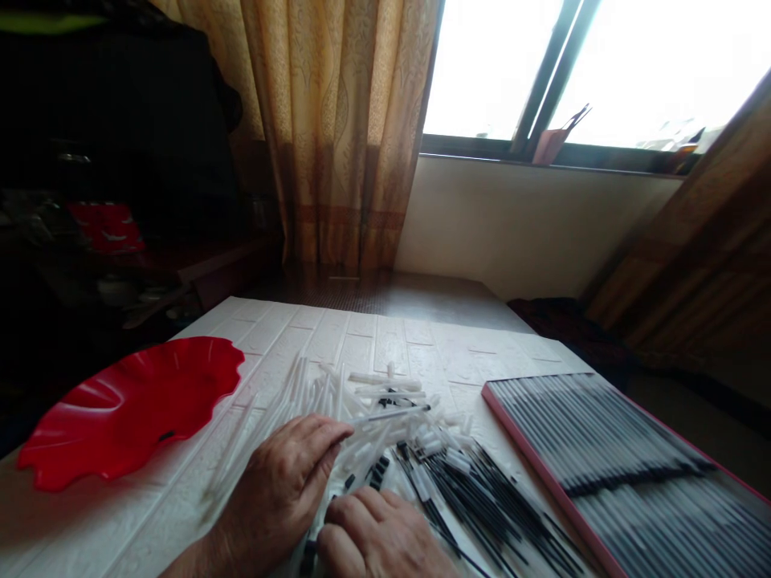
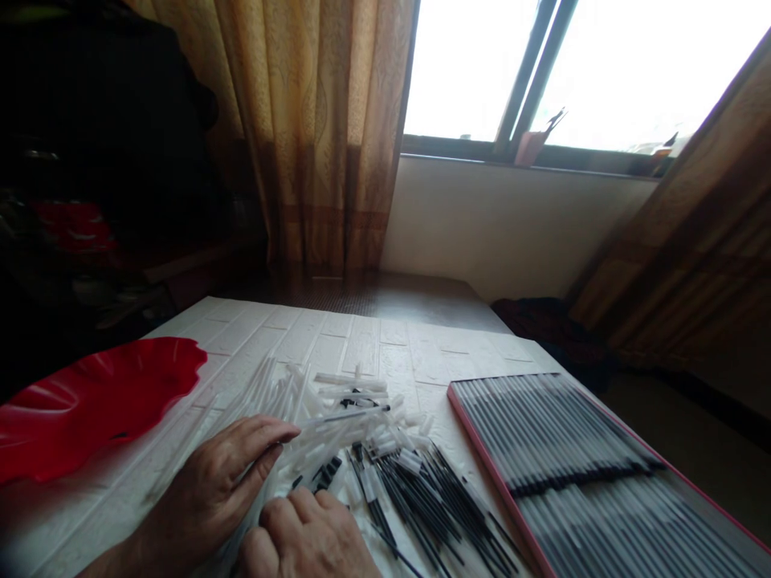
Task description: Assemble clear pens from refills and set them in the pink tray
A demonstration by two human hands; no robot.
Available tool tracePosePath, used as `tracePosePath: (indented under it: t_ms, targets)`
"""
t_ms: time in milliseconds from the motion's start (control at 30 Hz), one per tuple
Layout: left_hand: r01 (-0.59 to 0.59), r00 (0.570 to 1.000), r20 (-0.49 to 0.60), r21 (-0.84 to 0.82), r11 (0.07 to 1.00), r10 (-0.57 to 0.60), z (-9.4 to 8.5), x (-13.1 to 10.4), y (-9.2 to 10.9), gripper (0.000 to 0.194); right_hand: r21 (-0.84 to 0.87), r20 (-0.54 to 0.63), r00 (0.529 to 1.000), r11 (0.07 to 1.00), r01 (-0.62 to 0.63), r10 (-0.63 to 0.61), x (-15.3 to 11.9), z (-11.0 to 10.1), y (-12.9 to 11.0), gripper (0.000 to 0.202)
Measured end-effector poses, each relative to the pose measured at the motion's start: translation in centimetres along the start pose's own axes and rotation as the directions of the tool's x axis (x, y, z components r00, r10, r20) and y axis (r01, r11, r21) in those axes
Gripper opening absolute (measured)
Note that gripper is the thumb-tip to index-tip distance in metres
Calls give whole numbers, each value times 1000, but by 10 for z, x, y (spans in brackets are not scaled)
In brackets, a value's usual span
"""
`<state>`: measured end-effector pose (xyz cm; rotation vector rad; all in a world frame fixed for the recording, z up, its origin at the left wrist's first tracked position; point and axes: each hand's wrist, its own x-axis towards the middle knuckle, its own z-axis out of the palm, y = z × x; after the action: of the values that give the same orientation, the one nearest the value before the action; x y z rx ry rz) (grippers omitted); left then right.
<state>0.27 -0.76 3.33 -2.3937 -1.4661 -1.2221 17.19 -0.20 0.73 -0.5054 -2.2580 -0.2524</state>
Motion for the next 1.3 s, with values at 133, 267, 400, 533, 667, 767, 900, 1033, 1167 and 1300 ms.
tracePosePath:
  t_ms: [133,267,400,533,667,767,900,1033,1167,1300]
  targets:
    - [31,998,63,-168,985,-20,-3,-8,2,23,291,-10,977,936,-200,212,-3,-14,14,15]
    - [-8,998,55,-328,945,28,-6,-12,10,39,482,124,924,793,-374,361,-5,-26,23,16]
    - [79,994,100,-504,860,-32,-6,-4,23,23,497,123,954,815,-297,273,-4,-29,25,18]
    - [232,972,124,-602,764,-197,-2,-4,25,23,349,280,896,833,-430,345,-5,-51,41,19]
    - [235,967,23,-459,857,-253,3,-13,19,20,17,481,682,772,-635,551,-12,-91,69,23]
    - [92,995,62,-286,954,-78,3,-11,20,23,-205,647,489,751,-628,585,-22,-110,77,22]
    - [-105,977,164,-185,977,137,2,-6,22,25,-314,720,382,762,-566,580,-28,-111,67,11]
    - [-163,947,251,-166,973,202,6,-7,18,29,-384,807,271,815,-435,525,-22,-101,60,12]
    - [-244,933,245,-101,964,262,7,-5,20,33,-309,795,372,848,-430,479,-19,-98,62,12]
    - [-307,935,186,4,952,301,3,-2,23,34,-222,743,452,819,-530,494,-16,-102,63,13]
